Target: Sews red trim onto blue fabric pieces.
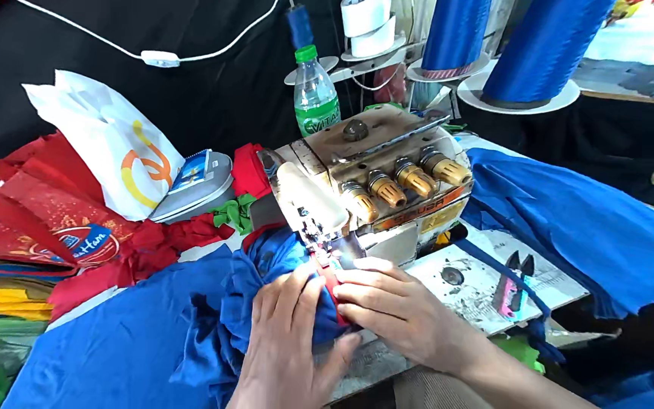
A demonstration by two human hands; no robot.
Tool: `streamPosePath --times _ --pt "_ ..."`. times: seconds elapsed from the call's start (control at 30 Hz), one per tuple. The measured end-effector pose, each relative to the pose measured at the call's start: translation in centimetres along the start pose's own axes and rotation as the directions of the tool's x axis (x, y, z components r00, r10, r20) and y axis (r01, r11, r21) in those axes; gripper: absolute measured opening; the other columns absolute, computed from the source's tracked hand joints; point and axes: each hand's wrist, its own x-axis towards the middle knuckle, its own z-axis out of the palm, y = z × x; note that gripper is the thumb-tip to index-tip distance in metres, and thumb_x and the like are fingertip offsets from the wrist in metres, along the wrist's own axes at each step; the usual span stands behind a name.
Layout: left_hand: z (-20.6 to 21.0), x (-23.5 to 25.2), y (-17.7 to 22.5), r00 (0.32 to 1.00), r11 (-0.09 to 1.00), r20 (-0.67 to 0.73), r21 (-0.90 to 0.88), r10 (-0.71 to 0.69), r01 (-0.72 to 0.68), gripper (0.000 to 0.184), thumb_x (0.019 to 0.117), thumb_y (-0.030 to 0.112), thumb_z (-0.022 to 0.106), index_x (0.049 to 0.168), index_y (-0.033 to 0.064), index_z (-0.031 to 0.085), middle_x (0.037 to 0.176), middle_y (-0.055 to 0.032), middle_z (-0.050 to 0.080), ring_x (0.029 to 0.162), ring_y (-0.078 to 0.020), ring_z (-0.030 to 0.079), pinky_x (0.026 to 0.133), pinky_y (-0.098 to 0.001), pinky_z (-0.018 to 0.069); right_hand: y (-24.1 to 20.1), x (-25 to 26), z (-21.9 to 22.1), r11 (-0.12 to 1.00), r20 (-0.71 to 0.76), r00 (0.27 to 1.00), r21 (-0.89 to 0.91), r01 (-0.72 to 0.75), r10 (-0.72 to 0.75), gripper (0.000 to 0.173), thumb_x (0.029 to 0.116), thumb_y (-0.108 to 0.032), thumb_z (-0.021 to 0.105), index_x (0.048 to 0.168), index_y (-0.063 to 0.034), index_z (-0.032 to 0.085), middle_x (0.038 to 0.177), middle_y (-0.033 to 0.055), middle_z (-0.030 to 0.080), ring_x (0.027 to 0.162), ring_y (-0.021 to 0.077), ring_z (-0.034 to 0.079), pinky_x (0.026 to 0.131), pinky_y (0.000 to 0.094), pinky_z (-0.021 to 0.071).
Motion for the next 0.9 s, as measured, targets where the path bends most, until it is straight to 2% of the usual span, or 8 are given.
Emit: streamPosePath --times 0.03,0.07,0.23,0.37,0.57,0.7,0.9 --pt "0.7 -0.1 -0.6 1.0 0.999 -0.01 0.035 -0.007 0.008 0.063 0.0998 0.059 0.046 0.129 0.0064 0.066 0.135 -0.0116 0.065 0.123 -0.0252 0.06 0.103 -0.0458 0.0435 -0.1 -0.2 0.2 1.0 -0.024 1.0 -0.012 -0.005 0.005 0.016 0.1045 -0.006 0.052 0.107 -0.0096 0.067 0.114 0.0045 0.073 0.12 0.0168 0.064 0.114 0.0356 0.0424" --pt "1.2 -0.2 -1.0 1.0 0.998 -0.024 0.055 -0.009 0.011 0.065 0.0989 0.061 0.047 0.131 0.0076 0.065 0.136 -0.0103 0.065 0.124 -0.0244 0.059 0.104 -0.0467 0.0417 -0.2 -0.5 0.4 1.0 -0.047 0.999 -0.009 -0.014 0.014 0.015 0.1046 -0.006 0.052 0.107 -0.0095 0.067 0.115 0.0043 0.073 0.12 0.0166 0.064 0.114 0.0352 0.0424" --pt "1.7 -0.1 -1.3 1.0 0.996 -0.022 0.09 0.006 -0.004 0.067 0.0966 0.062 0.049 0.133 0.0082 0.064 0.141 -0.0092 0.062 0.123 -0.0237 0.058 0.103 -0.0469 0.0396 -0.5 -0.9 1.1 0.997 -0.067 0.995 0.012 -0.073 0.074 0.013 0.105 -0.009 0.053 0.109 -0.0103 0.065 0.117 0.0036 0.07 0.121 0.0154 0.062 0.115 0.0337 0.0413" --pt "1.7 0.3 -1.5 1.0 0.993 -0.017 0.117 0.02 -0.018 0.067 0.094 0.061 0.053 0.132 0.0077 0.066 0.139 -0.009 0.063 0.121 -0.0251 0.06 0.102 -0.0484 0.041 -0.4 -0.8 1.4 0.996 -0.082 0.992 0.013 -0.092 0.093 0.013 0.1056 -0.011 0.052 0.11 -0.0114 0.064 0.117 0.0033 0.069 0.121 0.0143 0.061 0.116 0.0339 0.0403" --pt "2.2 0.3 -1.7 0.999 0.988 -0.037 0.152 0.037 -0.031 0.065 0.0885 0.058 0.06 0.132 0.0091 0.066 0.135 -0.0076 0.066 0.119 -0.0255 0.06 0.1 -0.0495 0.0416 -0.3 -0.8 1.6 0.991 -0.09 0.988 0.052 -0.123 0.127 0.014 0.1068 -0.015 0.051 0.11 -0.0133 0.064 0.119 0.0038 0.069 0.121 0.0153 0.061 0.111 0.0316 0.0445" --pt "2.6 0.2 -1.7 0.997 0.987 -0.071 0.162 0.028 -0.016 0.062 0.0852 0.055 0.064 0.128 0.0102 0.068 0.13 -0.0077 0.068 0.116 -0.0265 0.062 0.098 -0.0504 0.0436 -0.2 -1.1 2.3 0.987 -0.123 0.982 0.092 -0.131 0.142 0.011 0.1064 -0.014 0.052 0.113 -0.0135 0.061 0.121 0.0049 0.065 0.122 0.0174 0.06 0.107 0.0301 0.0484" --pt "2.9 0.2 -1.5 0.996 0.989 -0.094 0.148 0.012 0.002 0.062 0.0804 0.051 0.068 0.128 0.0106 0.069 0.129 -0.0057 0.069 0.113 -0.0252 0.063 0.097 -0.0497 0.0429 -0.2 -1.4 2.6 0.988 -0.14 0.98 0.072 -0.135 0.144 0.012 0.1073 -0.016 0.05 0.113 -0.0144 0.061 0.124 0.0038 0.064 0.125 0.0156 0.059 0.107 0.0279 0.0484"
